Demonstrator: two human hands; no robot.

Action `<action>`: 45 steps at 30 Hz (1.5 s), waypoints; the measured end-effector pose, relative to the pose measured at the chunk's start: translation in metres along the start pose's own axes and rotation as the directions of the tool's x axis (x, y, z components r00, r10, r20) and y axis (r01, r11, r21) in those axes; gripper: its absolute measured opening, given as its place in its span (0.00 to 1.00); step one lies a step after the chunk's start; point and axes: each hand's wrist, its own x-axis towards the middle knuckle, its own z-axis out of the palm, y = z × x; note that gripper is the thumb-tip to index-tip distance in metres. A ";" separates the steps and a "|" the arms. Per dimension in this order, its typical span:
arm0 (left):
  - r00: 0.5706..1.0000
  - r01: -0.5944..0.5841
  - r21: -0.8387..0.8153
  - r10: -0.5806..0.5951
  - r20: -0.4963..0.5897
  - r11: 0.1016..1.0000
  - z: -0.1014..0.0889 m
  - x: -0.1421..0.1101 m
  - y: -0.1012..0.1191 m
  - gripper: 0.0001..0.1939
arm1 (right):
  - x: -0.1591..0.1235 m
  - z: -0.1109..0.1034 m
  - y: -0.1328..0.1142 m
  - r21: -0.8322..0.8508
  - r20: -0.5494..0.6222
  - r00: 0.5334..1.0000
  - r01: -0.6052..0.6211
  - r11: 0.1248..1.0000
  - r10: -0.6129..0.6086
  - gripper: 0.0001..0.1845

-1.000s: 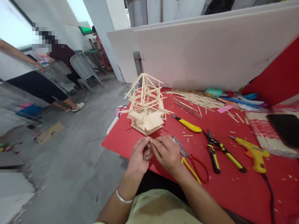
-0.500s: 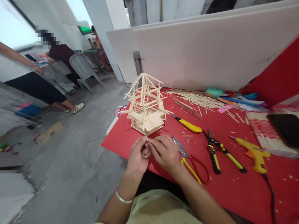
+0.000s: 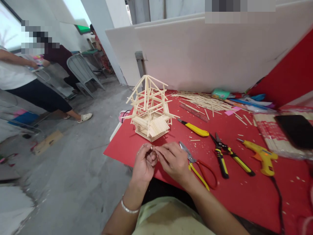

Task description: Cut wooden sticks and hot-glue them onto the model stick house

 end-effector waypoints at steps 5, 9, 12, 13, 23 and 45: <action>0.996 0.084 0.013 -0.084 -0.011 0.996 -0.006 0.007 -0.016 0.10 | -0.017 -0.009 0.002 -0.061 0.066 0.996 -0.050 0.997 0.054 0.14; 0.984 0.178 0.026 -0.178 0.021 0.984 -0.009 0.015 -0.031 0.09 | -0.032 -0.036 0.035 -0.220 0.086 0.961 -0.240 0.946 0.263 0.10; 0.979 0.200 0.063 -0.201 0.021 0.978 -0.006 0.016 -0.038 0.08 | -0.035 -0.069 0.074 -0.458 0.085 0.814 -0.480 0.748 0.574 0.13; 0.978 0.203 0.074 -0.205 0.023 0.976 -0.004 0.016 -0.040 0.08 | -0.035 -0.078 0.085 -0.551 0.079 0.757 -0.509 0.661 0.649 0.13; 0.983 0.173 0.131 -0.178 0.030 0.976 -0.003 0.021 -0.052 0.08 | -0.021 -0.087 0.120 -0.737 0.237 0.576 -0.419 0.531 0.782 0.15; 0.717 -0.695 0.714 0.164 0.678 0.083 0.020 0.120 -0.118 0.22 | 0.019 -0.117 0.162 -0.613 0.497 0.504 -0.373 0.697 0.706 0.13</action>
